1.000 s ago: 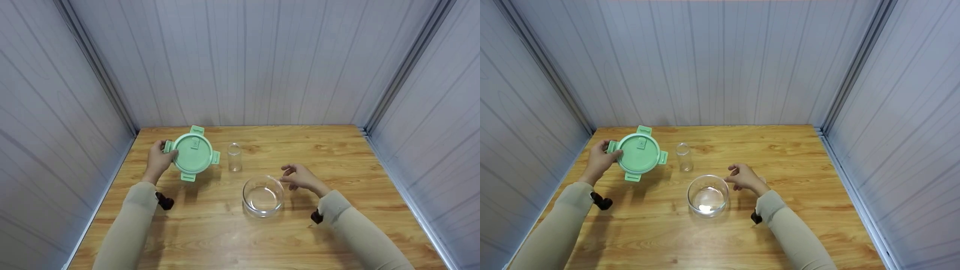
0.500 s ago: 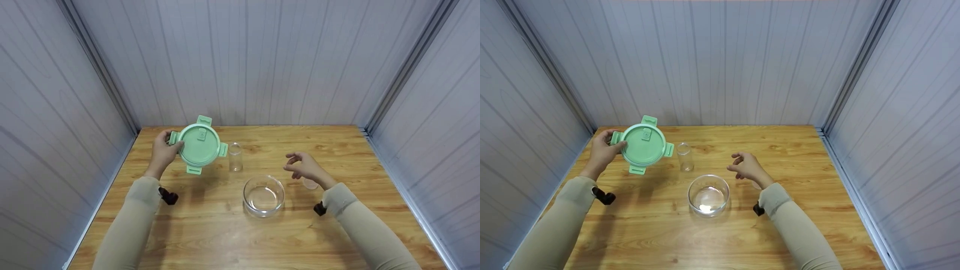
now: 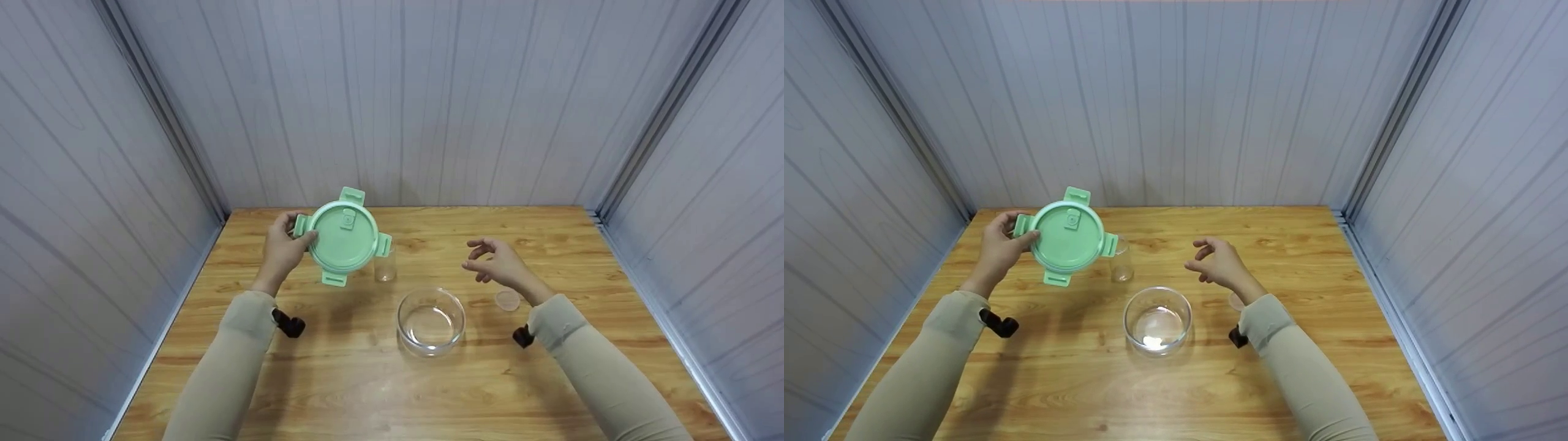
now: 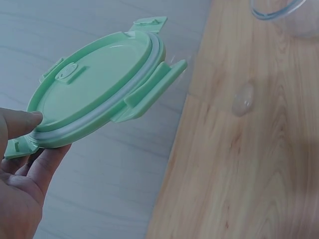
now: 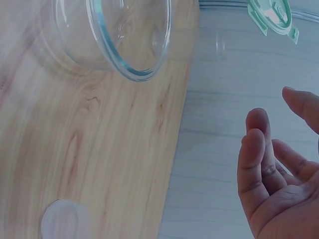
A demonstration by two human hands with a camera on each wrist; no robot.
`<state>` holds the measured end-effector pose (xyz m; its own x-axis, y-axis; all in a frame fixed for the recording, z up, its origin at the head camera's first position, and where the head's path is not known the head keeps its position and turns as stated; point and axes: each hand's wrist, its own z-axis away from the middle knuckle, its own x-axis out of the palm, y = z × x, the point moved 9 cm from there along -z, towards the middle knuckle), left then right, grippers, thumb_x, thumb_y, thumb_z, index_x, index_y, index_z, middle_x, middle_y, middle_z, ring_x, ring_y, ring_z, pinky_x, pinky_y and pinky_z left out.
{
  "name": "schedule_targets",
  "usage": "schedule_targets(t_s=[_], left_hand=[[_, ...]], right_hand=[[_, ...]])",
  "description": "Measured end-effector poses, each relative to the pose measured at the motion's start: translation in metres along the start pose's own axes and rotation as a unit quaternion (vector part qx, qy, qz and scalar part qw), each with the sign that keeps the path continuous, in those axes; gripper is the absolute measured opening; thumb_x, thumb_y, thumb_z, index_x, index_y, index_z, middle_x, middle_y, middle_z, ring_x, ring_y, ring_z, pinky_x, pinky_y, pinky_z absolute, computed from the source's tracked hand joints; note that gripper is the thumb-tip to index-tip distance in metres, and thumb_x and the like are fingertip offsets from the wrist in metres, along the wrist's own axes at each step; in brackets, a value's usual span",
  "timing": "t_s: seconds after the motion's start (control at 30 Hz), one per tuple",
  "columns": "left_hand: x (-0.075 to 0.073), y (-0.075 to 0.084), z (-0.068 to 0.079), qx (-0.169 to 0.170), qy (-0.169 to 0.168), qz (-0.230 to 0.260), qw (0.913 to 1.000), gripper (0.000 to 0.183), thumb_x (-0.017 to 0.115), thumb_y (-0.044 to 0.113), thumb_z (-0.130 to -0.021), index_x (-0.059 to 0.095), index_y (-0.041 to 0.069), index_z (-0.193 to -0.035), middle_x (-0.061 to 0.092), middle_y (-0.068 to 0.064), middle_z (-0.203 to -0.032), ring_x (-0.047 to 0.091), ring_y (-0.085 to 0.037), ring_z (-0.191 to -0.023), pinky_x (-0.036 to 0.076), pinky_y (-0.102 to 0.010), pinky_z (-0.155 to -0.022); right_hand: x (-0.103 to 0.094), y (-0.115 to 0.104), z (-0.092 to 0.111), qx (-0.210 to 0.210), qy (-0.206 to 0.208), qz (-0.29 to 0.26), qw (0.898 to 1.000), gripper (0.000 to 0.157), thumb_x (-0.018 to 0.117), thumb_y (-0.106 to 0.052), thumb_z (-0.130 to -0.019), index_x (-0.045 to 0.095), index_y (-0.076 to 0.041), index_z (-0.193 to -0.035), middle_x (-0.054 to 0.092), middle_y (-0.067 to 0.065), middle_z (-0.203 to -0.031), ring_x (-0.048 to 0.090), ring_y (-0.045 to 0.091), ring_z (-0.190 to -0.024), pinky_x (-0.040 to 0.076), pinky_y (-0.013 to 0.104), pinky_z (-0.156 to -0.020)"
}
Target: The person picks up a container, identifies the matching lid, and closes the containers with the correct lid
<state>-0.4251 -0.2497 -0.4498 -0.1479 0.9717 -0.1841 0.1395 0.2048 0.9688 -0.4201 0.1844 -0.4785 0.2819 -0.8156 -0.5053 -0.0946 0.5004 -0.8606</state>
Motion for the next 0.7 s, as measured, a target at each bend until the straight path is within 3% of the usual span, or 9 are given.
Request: schedule_targets(t_s=[0.27,0.43,0.7], left_hand=[[0.025,-0.001,0.008,0.001,-0.016,0.021,0.9997,0.042,0.072,-0.004,-0.100,0.057,-0.007,-0.140,0.065,-0.029,-0.136,0.070,-0.034,-0.119,0.066,-0.025,-0.083],[0.036,0.001,0.012,0.010,-0.020,0.024,0.9995,0.042,0.074,-0.006,-0.098,0.059,-0.007,-0.137,0.067,-0.028,-0.132,0.069,-0.033,-0.119,0.065,-0.024,-0.080],[0.060,0.005,0.020,0.019,-0.036,0.041,0.9984,0.041,0.074,-0.009,-0.096,0.061,-0.006,-0.135,0.070,-0.028,-0.129,0.073,-0.029,-0.105,0.065,-0.024,-0.073]], right_hand=[[0.004,-0.009,-0.002,-0.013,0.006,-0.016,1.000,0.057,0.080,-0.016,-0.100,0.057,0.005,-0.147,0.067,0.015,-0.116,0.073,0.017,-0.075,0.062,0.025,-0.067],[0.007,-0.017,-0.001,-0.037,0.001,-0.019,0.999,0.057,0.081,-0.017,-0.099,0.058,0.007,-0.146,0.068,0.020,-0.119,0.073,0.016,-0.085,0.065,0.029,-0.076],[0.016,-0.024,0.001,-0.067,-0.012,-0.009,0.998,0.063,0.083,-0.018,-0.098,0.057,0.005,-0.150,0.068,0.022,-0.127,0.070,0.023,-0.102,0.059,0.021,-0.087]])
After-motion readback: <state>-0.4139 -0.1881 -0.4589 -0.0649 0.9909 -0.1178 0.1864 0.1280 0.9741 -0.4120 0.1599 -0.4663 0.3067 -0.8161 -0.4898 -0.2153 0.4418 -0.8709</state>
